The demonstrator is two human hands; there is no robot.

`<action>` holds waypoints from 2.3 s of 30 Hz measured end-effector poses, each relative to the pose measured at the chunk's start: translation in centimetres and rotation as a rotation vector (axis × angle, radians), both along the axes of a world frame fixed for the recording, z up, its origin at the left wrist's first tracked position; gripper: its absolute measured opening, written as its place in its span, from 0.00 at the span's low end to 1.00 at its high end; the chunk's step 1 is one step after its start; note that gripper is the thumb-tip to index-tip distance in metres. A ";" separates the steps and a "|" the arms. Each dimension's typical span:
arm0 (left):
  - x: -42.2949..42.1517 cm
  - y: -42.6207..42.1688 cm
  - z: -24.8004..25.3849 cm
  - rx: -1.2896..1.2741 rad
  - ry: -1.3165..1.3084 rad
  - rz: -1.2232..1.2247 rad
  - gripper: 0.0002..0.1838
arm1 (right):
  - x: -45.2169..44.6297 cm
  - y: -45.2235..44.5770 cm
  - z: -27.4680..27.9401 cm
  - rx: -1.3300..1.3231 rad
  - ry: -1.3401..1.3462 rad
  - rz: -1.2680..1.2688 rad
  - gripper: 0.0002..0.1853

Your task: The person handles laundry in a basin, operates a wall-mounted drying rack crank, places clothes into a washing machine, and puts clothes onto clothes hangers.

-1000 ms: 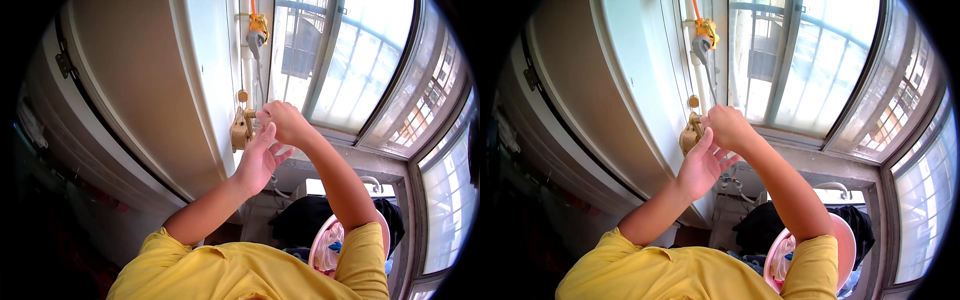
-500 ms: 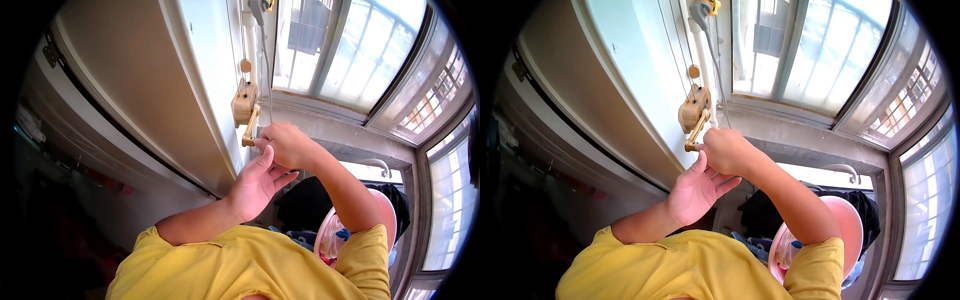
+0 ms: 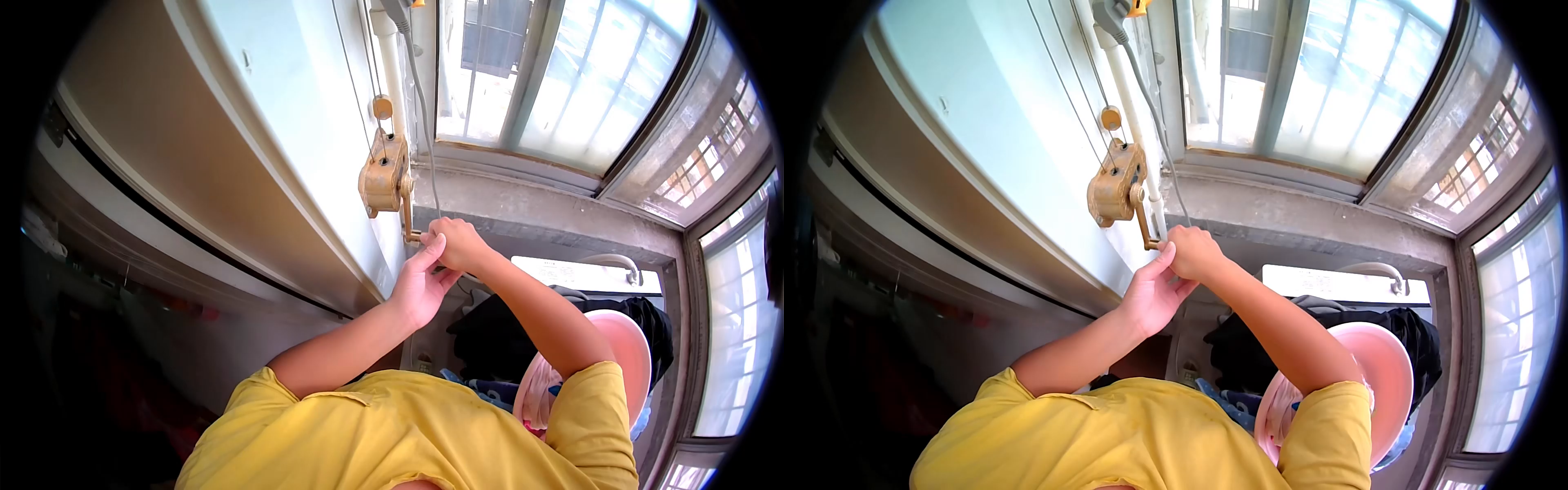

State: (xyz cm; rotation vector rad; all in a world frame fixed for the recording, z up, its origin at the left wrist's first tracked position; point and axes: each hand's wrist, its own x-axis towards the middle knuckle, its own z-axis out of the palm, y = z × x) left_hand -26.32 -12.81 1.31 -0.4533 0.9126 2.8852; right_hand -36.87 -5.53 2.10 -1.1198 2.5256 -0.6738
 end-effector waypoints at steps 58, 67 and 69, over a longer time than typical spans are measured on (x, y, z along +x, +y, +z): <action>5.6 1.1 10.3 0.039 0.276 -0.041 0.22 | 7.0 1.0 13.8 -0.067 0.233 0.085 0.16; 6.2 1.5 7.6 0.118 0.108 -0.079 0.24 | 6.4 1.1 9.2 0.011 0.063 0.127 0.15; 5.7 1.4 6.5 0.143 0.049 -0.084 0.25 | 5.6 0.9 7.4 0.029 0.059 0.119 0.15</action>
